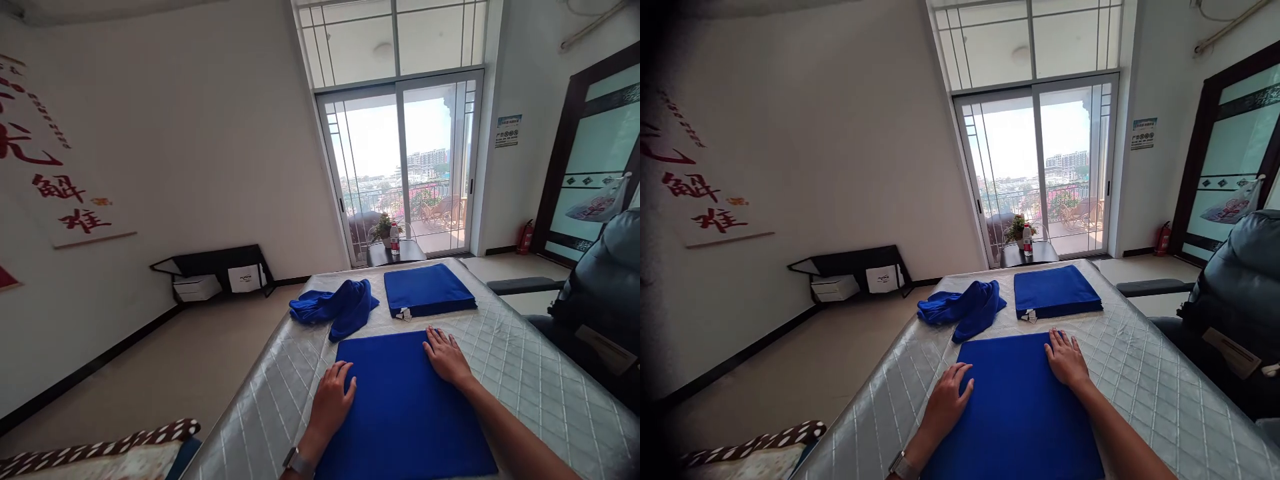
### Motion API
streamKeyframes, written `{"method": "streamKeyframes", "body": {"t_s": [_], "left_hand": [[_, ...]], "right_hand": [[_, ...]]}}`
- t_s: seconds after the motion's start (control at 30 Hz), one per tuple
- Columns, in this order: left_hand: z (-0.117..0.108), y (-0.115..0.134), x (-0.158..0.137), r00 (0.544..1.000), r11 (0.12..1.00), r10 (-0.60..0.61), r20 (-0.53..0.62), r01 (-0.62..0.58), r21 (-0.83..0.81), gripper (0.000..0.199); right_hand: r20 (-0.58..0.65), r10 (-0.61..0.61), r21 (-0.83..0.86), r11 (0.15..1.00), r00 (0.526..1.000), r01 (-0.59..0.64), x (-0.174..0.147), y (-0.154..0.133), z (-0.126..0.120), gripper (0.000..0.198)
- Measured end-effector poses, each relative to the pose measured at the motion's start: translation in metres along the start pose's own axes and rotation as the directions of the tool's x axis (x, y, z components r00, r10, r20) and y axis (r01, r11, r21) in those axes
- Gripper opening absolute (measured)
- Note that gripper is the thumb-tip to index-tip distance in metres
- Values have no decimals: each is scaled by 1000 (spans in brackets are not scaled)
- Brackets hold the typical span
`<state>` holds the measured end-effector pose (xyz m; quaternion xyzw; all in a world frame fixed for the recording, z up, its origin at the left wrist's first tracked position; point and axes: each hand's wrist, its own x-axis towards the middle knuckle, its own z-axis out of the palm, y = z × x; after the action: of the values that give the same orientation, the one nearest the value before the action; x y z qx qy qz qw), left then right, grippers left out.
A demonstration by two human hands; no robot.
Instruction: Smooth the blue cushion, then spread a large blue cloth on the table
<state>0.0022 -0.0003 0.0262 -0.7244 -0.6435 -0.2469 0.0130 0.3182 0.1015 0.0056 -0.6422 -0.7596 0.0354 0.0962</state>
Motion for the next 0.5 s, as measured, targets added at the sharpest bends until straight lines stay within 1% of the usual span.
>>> {"method": "streamKeyframes", "body": {"t_s": [0.07, 0.13, 0.23, 0.3, 0.33, 0.4, 0.47, 0.5], "left_hand": [[6, 17, 2, 998, 996, 61, 18, -59, -67, 36], [15, 41, 8, 987, 982, 154, 48, -147, -117, 36], [34, 88, 27, 949, 944, 304, 81, -289, -159, 37], [50, 121, 46, 926, 918, 369, 81, -350, -185, 40], [59, 137, 56, 922, 912, 380, 73, -360, -199, 41], [77, 163, 75, 931, 916, 359, 61, -339, -216, 46], [94, 178, 89, 944, 929, 320, 75, -297, -221, 53], [101, 181, 93, 950, 936, 300, 91, -275, -221, 55]], "right_hand": [[-11, 2, 22, 1000, 1000, -2, 0, 1, 0, 63], [-18, 6, 42, 999, 1000, -5, 0, 2, 1, 63], [-28, 0, 43, 999, 1000, 1, 0, 4, 2, 63], [-35, -19, 22, 1000, 999, 19, -1, 5, 3, 61], [-36, -33, 8, 999, 999, 33, -1, 6, 4, 60], [-35, -65, -18, 998, 997, 65, -2, 9, 5, 57], [-30, -82, -42, 996, 996, 81, -3, 10, 6, 59], [-27, -83, -52, 995, 996, 82, -3, 11, 6, 60]]}}
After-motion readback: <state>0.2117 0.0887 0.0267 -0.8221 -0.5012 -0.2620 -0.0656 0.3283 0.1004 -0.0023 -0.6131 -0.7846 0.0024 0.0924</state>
